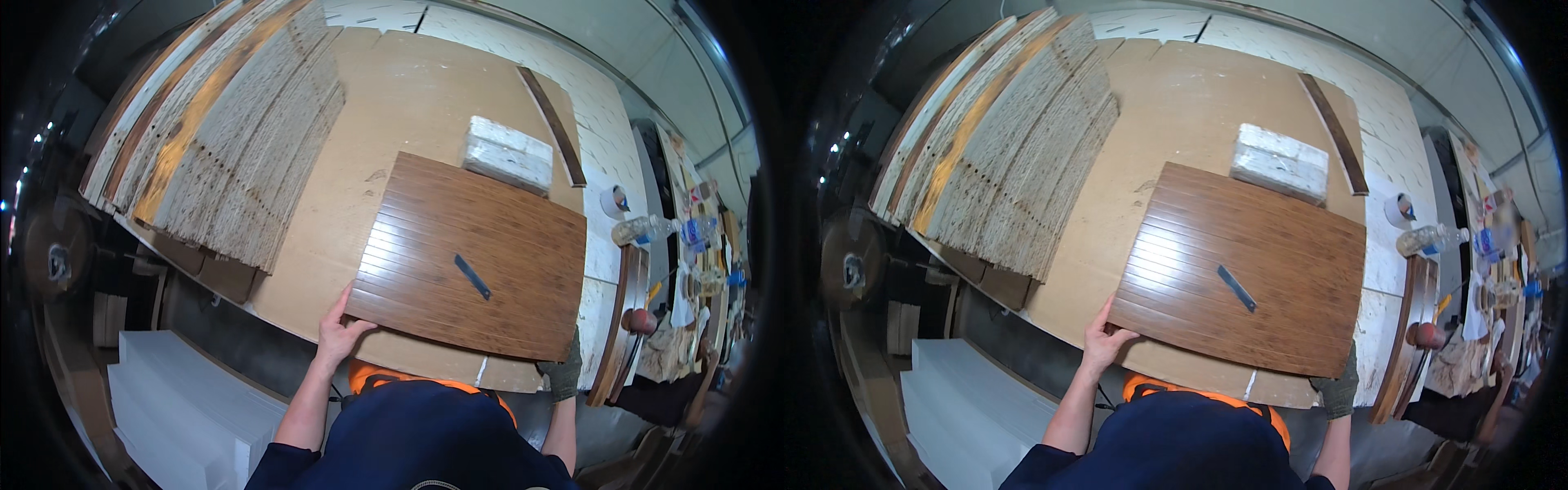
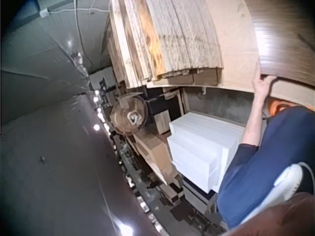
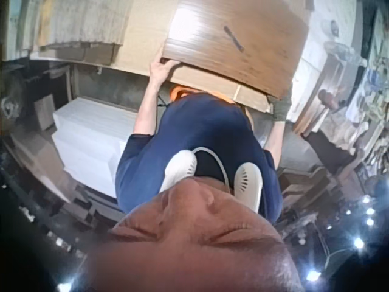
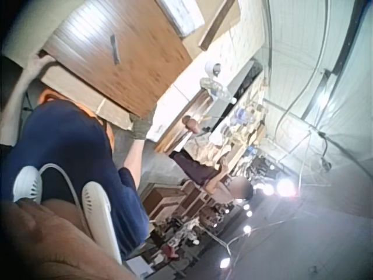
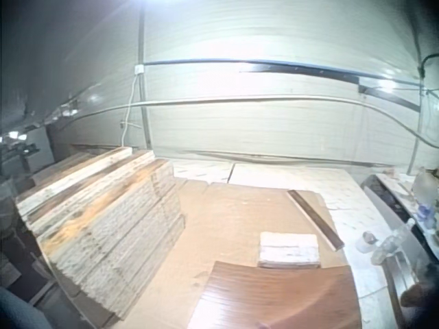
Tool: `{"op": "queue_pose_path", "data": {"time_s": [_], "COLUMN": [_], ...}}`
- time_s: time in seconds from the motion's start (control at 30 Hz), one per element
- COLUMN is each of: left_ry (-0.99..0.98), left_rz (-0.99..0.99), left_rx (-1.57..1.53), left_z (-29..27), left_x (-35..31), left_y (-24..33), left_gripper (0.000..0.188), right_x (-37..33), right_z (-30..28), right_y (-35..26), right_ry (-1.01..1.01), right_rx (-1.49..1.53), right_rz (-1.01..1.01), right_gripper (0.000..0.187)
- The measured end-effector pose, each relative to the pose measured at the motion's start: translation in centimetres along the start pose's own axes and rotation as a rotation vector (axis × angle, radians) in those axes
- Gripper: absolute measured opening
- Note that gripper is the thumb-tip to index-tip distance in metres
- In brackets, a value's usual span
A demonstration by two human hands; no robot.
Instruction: The person picks up wood panels from a stack on the floor, places them on a workbench, and uses a small blade to trim the edges of a wood panel.
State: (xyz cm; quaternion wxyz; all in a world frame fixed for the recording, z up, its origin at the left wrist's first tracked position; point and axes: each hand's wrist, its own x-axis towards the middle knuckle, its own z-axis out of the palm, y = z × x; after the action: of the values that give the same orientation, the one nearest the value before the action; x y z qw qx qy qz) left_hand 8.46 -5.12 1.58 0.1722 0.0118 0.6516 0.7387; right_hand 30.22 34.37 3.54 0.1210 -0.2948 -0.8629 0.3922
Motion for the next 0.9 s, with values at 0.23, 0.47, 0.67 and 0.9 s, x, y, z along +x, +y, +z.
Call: {"op": "queue_pose_path", "data": {"time_s": [0.23, 0.47, 0.67, 0.9], "left_ry": [0.020, 0.029, 0.025, 0.027], "left_rz": [0.051, 0.060, 0.048, 0.025], "left_rx": [0.023, 0.050, 0.008, 0.010], "left_z": [-0.4, -0.2, -0.1, -0.3], "left_x": [0.0, 0.1, 0.2, 0.1], "left_y": [-1.3, -1.2, -1.2, -1.1], "left_gripper": [0.086, 0.084, 0.085, 0.085], "right_x": [0.3, -0.7, -0.4, -0.1], "right_z": [0.4, 1.1, 1.0, 0.3], "right_y": [0.0, 1.1, -0.2, -0.4], "right_ry": [0.035, 0.119, 0.119, 0.087], "right_rx": [0.047, -0.067, 0.071, 0.064], "right_rz": [0.043, 0.097, 0.048, 0.065], "right_gripper": [0.100, 0.090, 0.089, 0.094]}}
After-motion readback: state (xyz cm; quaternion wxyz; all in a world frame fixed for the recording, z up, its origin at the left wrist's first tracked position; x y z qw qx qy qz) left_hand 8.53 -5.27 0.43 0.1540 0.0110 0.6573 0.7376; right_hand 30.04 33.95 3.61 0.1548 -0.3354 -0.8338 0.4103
